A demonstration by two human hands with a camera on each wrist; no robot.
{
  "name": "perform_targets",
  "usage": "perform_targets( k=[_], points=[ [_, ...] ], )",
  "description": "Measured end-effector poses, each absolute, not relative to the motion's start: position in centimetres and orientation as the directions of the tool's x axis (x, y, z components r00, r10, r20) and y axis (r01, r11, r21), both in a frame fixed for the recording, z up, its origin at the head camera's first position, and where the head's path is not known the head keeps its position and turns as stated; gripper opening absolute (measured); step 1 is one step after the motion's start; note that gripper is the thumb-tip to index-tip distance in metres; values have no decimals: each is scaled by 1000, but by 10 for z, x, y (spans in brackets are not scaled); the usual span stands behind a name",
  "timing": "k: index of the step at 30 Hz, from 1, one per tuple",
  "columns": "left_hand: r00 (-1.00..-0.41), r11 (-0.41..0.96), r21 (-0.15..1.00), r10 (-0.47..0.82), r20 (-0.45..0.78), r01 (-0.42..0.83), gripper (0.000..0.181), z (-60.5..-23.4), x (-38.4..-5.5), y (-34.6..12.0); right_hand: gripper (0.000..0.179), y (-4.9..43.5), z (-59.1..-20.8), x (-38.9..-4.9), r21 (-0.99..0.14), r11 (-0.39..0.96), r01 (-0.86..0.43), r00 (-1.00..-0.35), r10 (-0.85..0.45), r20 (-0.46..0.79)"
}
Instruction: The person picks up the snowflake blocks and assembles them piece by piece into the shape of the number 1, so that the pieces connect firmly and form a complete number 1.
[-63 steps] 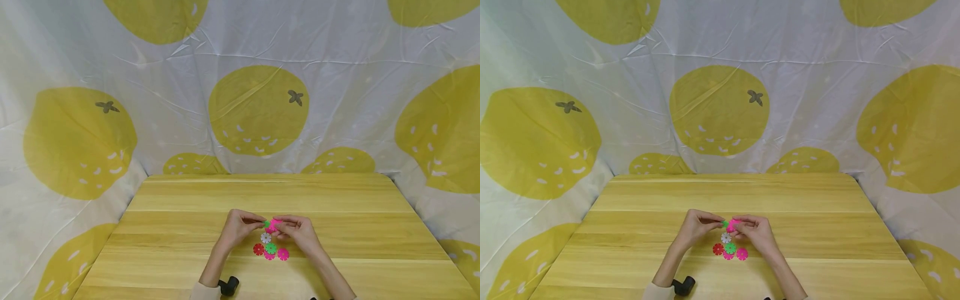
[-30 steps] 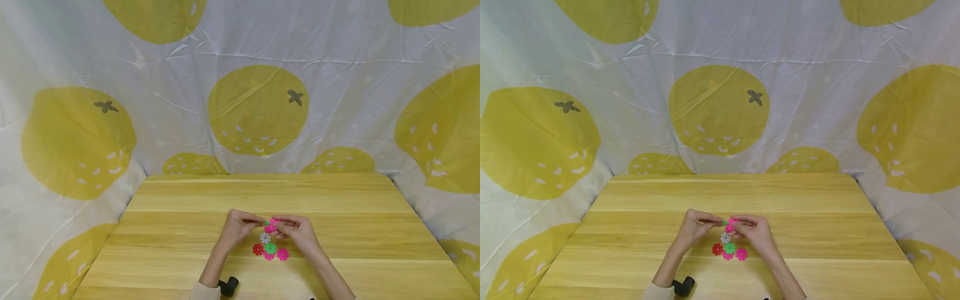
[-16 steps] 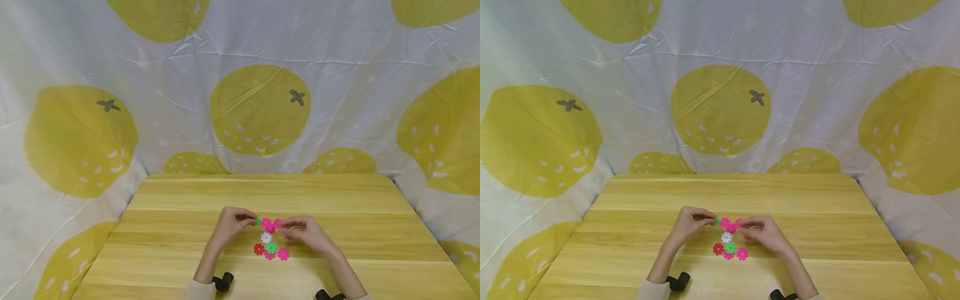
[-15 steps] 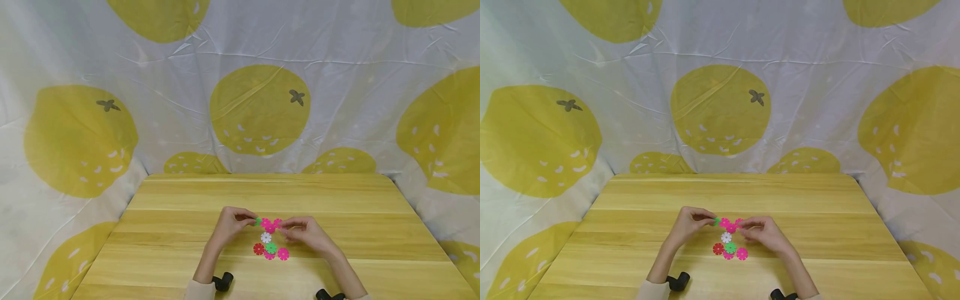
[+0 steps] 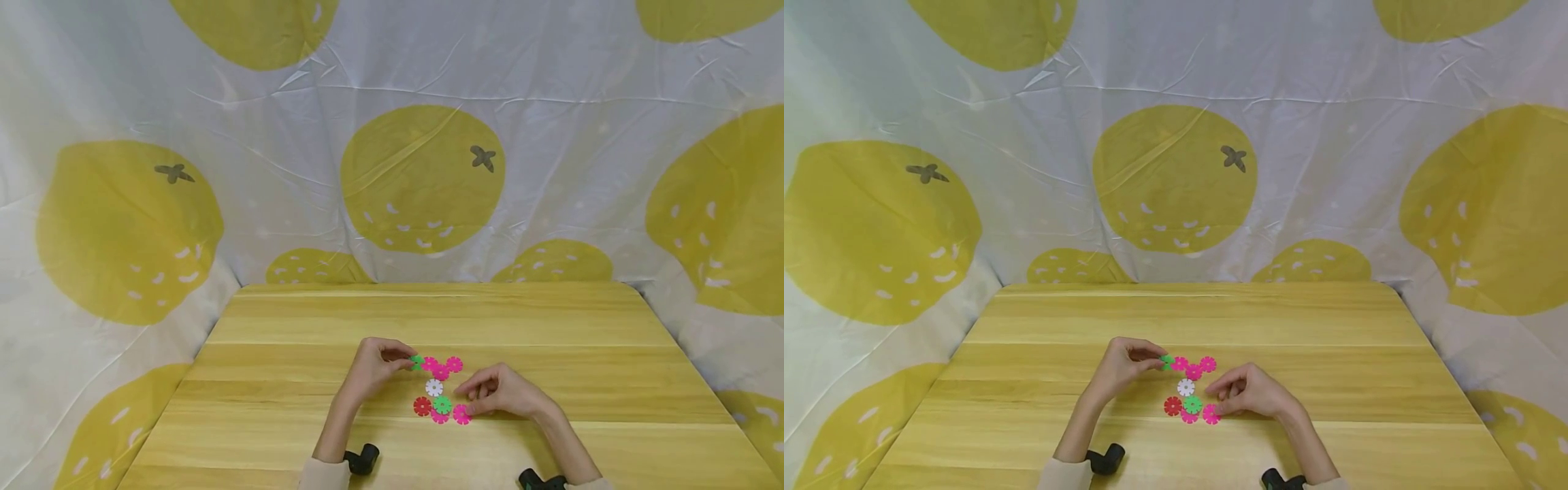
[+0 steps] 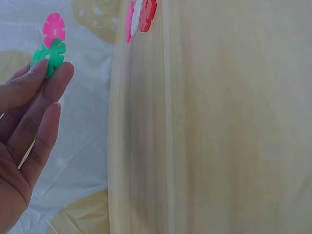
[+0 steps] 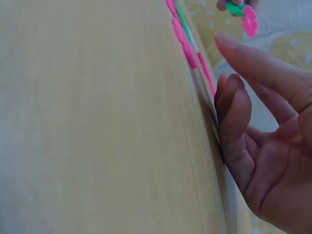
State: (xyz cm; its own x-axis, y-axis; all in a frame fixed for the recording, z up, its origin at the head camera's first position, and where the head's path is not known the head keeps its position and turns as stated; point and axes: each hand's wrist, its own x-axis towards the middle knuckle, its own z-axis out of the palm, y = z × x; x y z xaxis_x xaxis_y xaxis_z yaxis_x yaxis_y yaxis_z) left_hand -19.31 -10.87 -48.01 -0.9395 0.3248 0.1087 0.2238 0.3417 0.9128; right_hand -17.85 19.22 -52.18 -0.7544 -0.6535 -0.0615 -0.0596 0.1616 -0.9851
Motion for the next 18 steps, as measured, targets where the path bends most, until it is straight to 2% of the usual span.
perform_targets(
  k=[8,18],
  points=[
    [-931,352,903,345,119,245,11,-480,-193,-108,30,194,-528,-181,-987,110,-115,-714,-700,5],
    [-932,359,897,337,133,258,9,-479,-193,-108,30,190,-526,-179,-969,179,-168,-727,-687,-1]
  ],
)
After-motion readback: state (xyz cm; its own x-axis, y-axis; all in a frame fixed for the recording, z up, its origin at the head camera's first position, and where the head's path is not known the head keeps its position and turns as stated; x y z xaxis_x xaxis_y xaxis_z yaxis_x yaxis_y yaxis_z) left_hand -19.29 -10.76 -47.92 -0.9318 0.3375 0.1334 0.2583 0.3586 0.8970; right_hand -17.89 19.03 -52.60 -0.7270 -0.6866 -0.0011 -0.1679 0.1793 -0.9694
